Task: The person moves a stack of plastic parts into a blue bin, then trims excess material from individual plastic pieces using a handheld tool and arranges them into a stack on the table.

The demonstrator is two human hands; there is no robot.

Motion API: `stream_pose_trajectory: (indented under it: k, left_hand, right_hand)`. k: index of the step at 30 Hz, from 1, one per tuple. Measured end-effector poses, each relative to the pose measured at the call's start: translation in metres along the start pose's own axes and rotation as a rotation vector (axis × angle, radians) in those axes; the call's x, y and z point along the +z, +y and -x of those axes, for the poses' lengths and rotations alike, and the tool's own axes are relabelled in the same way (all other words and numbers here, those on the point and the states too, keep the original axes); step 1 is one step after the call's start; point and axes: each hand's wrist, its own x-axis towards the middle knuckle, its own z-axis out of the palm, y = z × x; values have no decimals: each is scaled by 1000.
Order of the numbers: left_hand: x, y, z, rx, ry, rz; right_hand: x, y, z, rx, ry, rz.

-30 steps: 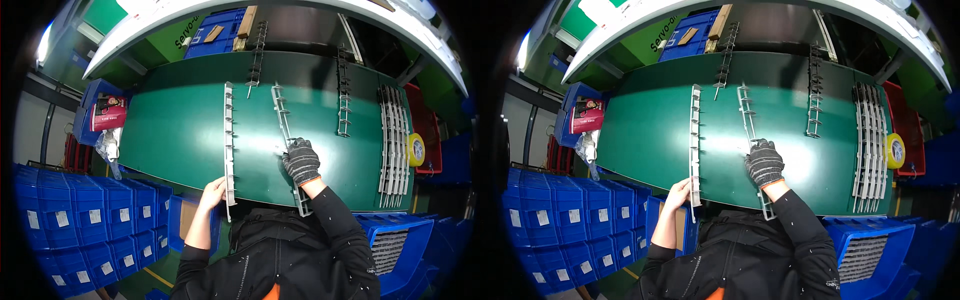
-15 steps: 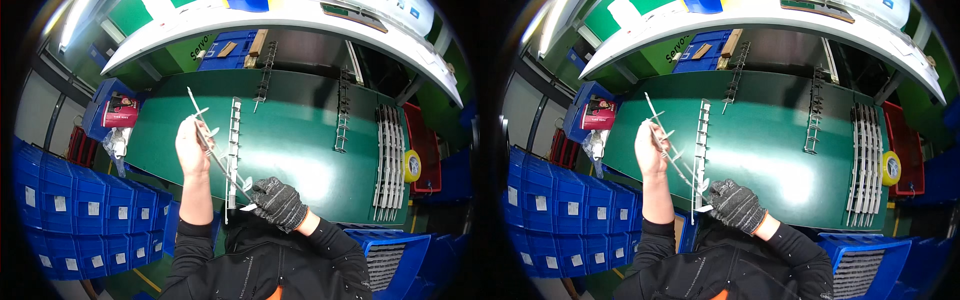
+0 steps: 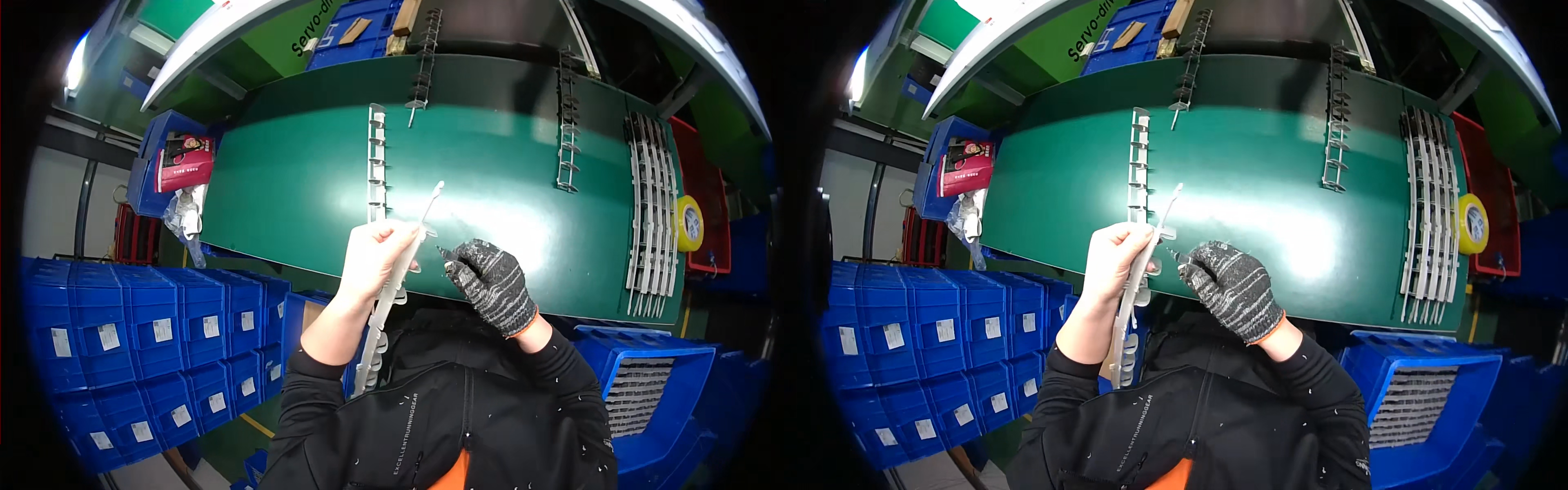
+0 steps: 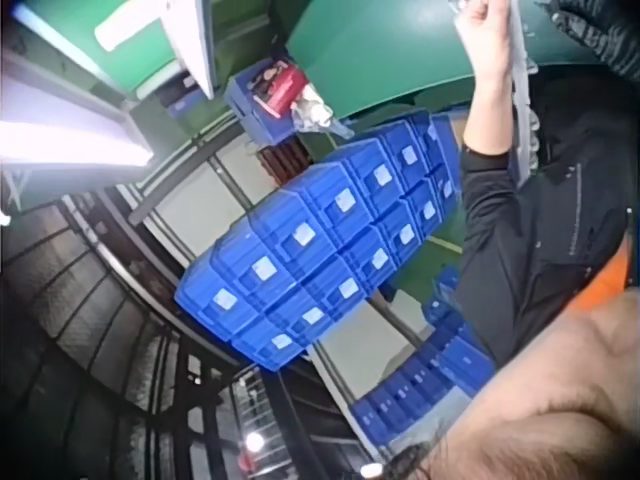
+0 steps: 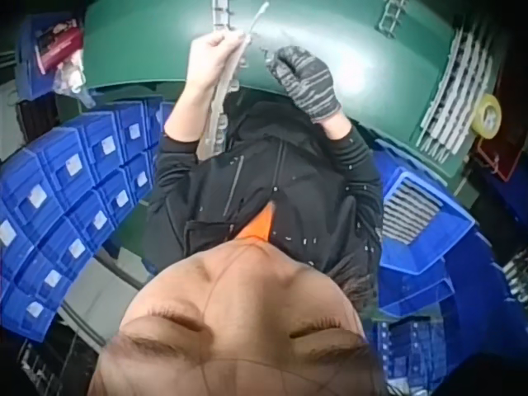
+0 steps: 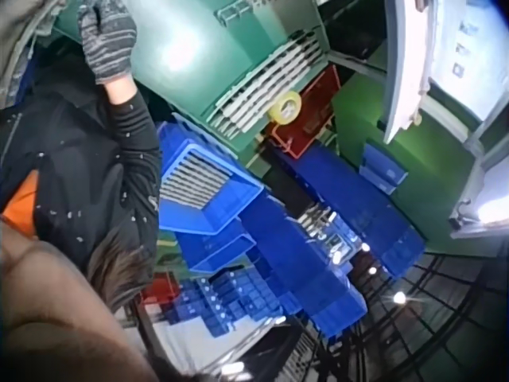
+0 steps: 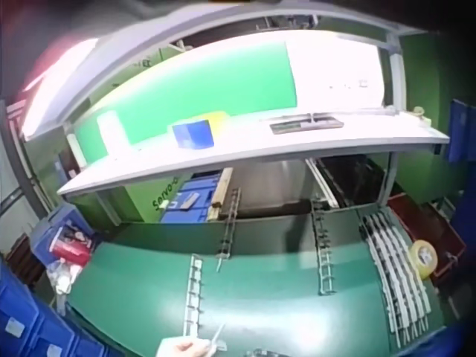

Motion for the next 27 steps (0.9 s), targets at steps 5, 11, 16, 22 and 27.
stream_pose_trajectory:
  k: [5, 11, 16, 22, 27]
  left_hand:
    - [12, -12, -2, -47, -41, 80]
    - [10, -16, -2, -75, -129, 69]
    - [12, -16, -3, -135, -157, 114]
    - [9, -18, -7, -139, -180, 68]
    - [5, -26, -5, -142, -157, 154]
  right_hand:
    - [7, 12, 10, 94, -57, 33]
    - [6, 12, 12, 131, -75, 28]
    - [3, 15, 9, 105, -61, 57]
    - [-11, 15, 8, -159, 517, 227]
    - [-13, 13, 3, 415, -43, -394]
